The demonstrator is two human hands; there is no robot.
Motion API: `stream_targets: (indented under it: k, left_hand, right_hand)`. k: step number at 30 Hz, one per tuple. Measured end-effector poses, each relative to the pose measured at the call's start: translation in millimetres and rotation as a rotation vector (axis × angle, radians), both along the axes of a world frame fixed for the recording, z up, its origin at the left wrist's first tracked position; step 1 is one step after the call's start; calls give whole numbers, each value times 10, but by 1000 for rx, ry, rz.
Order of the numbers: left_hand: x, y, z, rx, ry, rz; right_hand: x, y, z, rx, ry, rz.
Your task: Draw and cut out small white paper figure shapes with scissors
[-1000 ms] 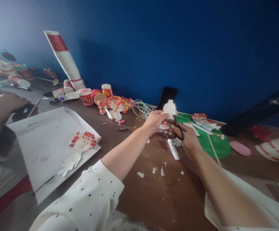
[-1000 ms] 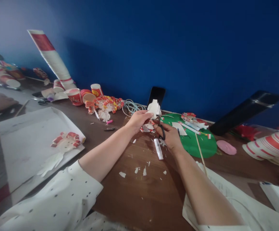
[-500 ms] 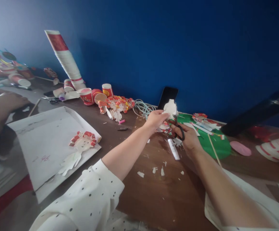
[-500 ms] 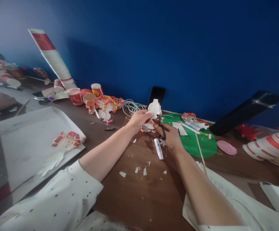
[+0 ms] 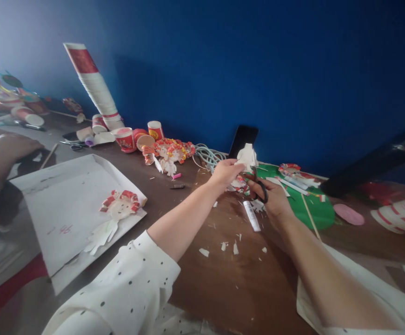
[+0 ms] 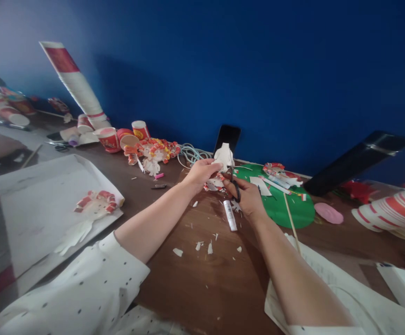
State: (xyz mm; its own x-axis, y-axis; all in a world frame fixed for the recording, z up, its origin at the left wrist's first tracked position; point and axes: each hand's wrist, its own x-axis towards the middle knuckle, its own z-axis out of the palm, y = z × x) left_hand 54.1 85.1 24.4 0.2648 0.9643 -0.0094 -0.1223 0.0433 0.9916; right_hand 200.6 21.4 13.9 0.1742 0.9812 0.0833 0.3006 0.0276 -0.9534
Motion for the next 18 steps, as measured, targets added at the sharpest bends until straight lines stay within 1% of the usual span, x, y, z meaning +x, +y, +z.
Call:
stream_targets:
  k: [18]
  left_hand:
    - [0,-24,40,-25,-9,2]
  right_hand:
    - [-2,-17,22,-18,7,-13]
